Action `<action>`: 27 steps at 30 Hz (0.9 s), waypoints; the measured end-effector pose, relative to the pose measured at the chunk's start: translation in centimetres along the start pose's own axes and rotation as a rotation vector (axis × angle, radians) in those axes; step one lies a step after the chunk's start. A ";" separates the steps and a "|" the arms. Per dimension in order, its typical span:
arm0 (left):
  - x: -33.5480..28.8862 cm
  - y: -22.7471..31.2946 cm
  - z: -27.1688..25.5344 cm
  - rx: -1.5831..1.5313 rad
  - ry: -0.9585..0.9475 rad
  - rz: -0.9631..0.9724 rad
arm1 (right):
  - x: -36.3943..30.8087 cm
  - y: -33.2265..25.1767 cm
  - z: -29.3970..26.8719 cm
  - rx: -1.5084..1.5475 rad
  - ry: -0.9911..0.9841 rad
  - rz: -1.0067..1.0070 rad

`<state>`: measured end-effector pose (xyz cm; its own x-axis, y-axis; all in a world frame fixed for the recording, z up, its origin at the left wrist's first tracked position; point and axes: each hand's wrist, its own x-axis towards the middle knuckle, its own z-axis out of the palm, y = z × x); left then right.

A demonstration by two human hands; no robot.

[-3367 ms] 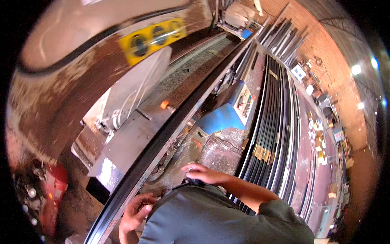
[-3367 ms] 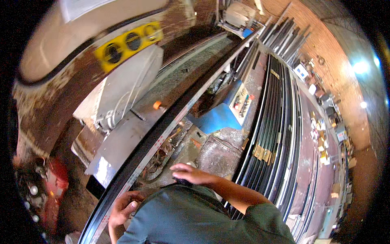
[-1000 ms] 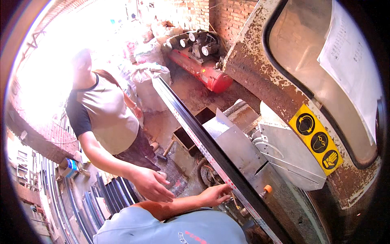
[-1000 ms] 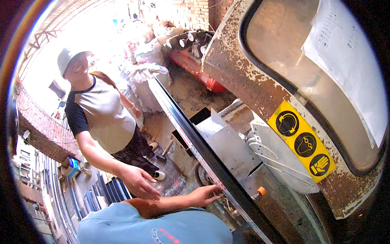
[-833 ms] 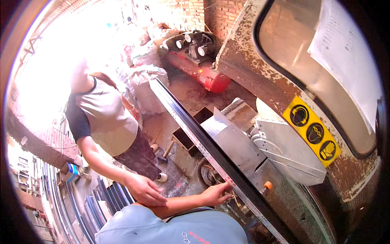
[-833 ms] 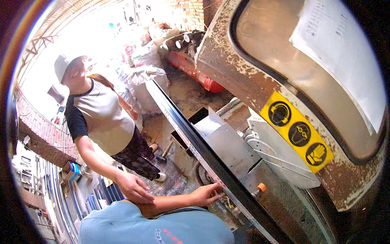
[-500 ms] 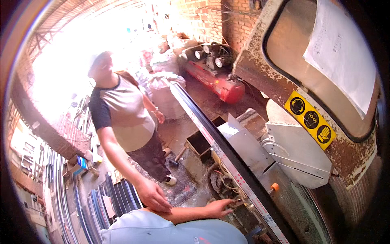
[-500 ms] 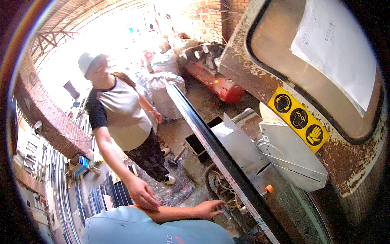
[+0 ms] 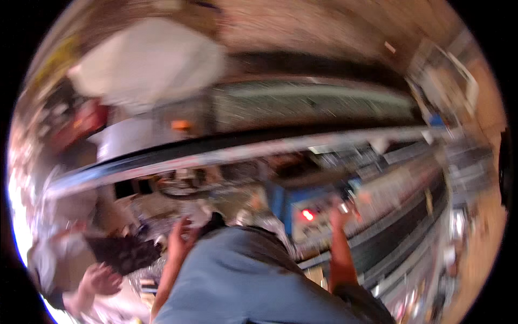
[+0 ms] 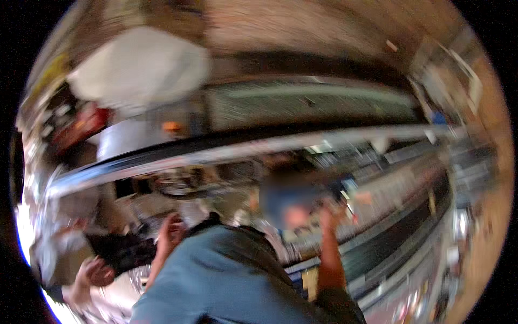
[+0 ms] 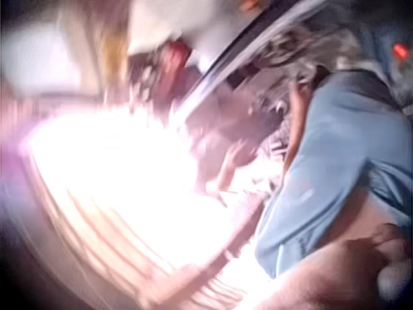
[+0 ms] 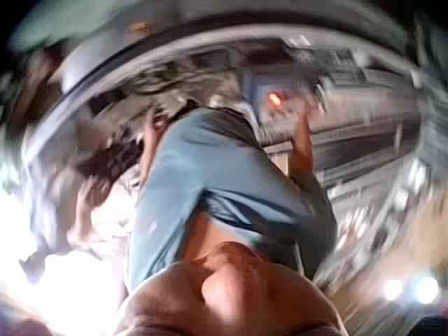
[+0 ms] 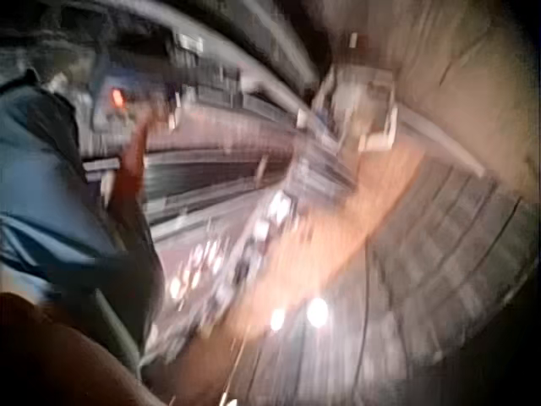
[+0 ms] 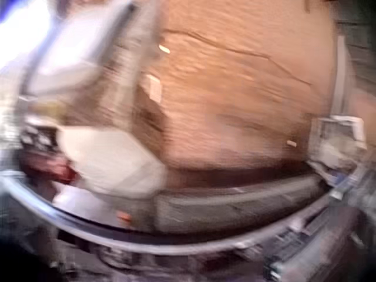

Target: The person measures a long black metal profile with a tape measure, aligns it in a cutting machine, and marks a measurement on it with a pen.

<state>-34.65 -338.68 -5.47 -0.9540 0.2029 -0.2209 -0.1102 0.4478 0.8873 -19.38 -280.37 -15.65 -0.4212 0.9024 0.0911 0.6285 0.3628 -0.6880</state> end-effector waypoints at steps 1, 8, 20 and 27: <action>0.2 0.2 -0.1 -0.039 -0.021 -0.048 | 0.9 2.1 1.3 -0.056 0.129 -0.141; 2.2 2.6 1.0 0.165 -0.171 0.045 | 3.7 -0.9 -0.6 -0.176 0.140 -0.062; -1.0 9.9 -0.7 0.195 -0.109 -0.005 | 5.1 -9.7 -0.4 0.382 -0.366 0.032; -1.9 11.7 1.3 0.011 -0.135 0.386 | -9.6 -21.8 -0.8 1.533 -1.324 0.681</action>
<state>-33.77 -332.70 4.87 -0.8793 0.4703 0.0755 0.2524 0.3257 0.9111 -28.53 -296.80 -0.95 -0.9387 -0.1242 -0.3215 0.2370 -0.9098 -0.3406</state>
